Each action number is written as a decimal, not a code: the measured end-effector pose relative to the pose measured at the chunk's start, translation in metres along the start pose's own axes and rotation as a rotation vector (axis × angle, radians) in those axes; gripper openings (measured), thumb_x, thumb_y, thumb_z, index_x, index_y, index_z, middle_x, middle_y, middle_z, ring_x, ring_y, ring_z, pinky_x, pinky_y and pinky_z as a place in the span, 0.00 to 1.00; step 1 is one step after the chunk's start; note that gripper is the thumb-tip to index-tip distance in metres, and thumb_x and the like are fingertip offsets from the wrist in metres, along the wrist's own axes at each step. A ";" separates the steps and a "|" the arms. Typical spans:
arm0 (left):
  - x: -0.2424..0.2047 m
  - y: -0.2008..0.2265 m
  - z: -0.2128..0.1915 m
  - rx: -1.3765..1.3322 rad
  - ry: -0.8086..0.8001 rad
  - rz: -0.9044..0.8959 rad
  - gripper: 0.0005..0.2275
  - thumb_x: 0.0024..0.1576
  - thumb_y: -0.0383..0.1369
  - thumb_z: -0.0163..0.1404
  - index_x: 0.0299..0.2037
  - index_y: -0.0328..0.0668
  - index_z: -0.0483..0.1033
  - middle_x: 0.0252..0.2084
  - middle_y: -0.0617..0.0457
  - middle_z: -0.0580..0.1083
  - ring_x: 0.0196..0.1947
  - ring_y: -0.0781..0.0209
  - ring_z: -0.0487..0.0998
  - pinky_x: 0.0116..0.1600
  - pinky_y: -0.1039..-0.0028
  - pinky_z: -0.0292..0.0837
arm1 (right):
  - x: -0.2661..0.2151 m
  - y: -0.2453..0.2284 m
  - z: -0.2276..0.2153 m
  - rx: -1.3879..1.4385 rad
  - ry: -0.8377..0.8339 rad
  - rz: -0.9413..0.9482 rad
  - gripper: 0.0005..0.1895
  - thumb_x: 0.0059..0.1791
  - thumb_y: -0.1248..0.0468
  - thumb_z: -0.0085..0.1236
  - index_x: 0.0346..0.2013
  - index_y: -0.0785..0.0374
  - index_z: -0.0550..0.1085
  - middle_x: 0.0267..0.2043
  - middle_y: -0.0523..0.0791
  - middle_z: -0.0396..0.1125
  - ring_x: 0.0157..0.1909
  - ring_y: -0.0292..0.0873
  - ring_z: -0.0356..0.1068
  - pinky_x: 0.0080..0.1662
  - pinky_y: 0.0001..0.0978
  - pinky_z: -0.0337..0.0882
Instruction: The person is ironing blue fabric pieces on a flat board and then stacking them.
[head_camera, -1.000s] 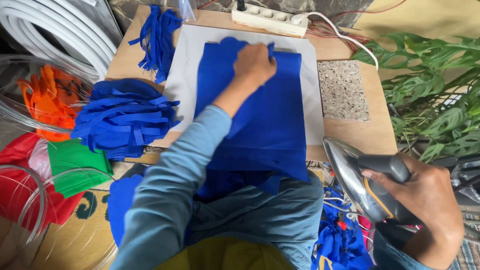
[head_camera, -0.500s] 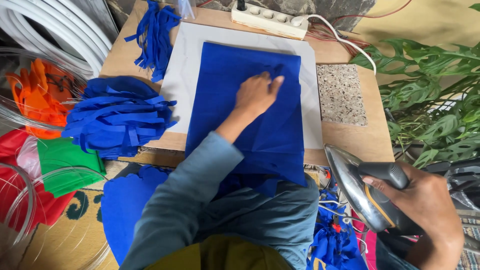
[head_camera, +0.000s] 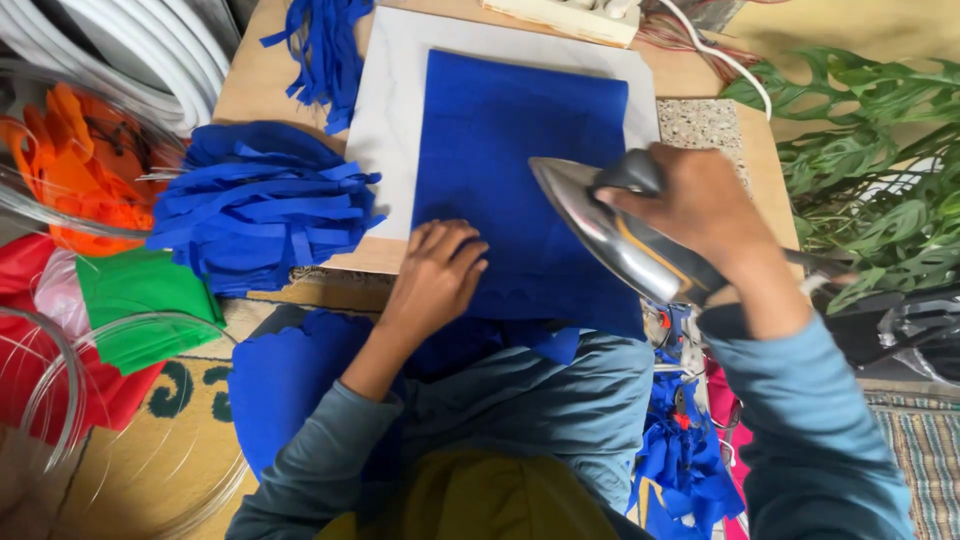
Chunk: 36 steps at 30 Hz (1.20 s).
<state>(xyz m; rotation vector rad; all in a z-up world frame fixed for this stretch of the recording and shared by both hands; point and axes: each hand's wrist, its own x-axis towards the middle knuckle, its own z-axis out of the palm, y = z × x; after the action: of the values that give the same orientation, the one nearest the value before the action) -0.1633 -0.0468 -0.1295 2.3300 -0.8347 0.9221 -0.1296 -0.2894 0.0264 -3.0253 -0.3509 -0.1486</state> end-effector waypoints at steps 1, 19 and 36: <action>-0.002 0.002 -0.003 0.002 0.003 -0.007 0.06 0.52 0.33 0.46 0.35 0.42 0.73 0.38 0.53 0.68 0.47 0.56 0.68 0.52 0.65 0.58 | 0.009 -0.008 0.011 -0.003 -0.003 -0.007 0.25 0.39 0.45 0.58 0.31 0.66 0.73 0.24 0.56 0.68 0.32 0.60 0.69 0.32 0.47 0.69; -0.011 0.011 0.014 0.096 0.070 -0.035 0.11 0.54 0.34 0.44 0.42 0.36 0.72 0.37 0.51 0.68 0.46 0.57 0.68 0.52 0.63 0.59 | 0.028 -0.035 0.052 -0.060 -0.164 -0.128 0.20 0.39 0.51 0.58 0.30 0.67 0.72 0.24 0.54 0.68 0.33 0.57 0.70 0.31 0.46 0.71; -0.009 0.008 0.015 0.016 -0.001 -0.111 0.11 0.54 0.32 0.42 0.42 0.36 0.70 0.47 0.44 0.69 0.54 0.53 0.67 0.59 0.58 0.54 | 0.045 -0.026 0.060 -0.134 -0.071 -0.081 0.24 0.38 0.48 0.60 0.27 0.69 0.71 0.19 0.55 0.66 0.28 0.58 0.70 0.27 0.44 0.69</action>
<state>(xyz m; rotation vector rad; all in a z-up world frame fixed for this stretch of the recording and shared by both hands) -0.1676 -0.0583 -0.1437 2.3643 -0.6933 0.8833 -0.0866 -0.2480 -0.0260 -3.1555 -0.4894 -0.0726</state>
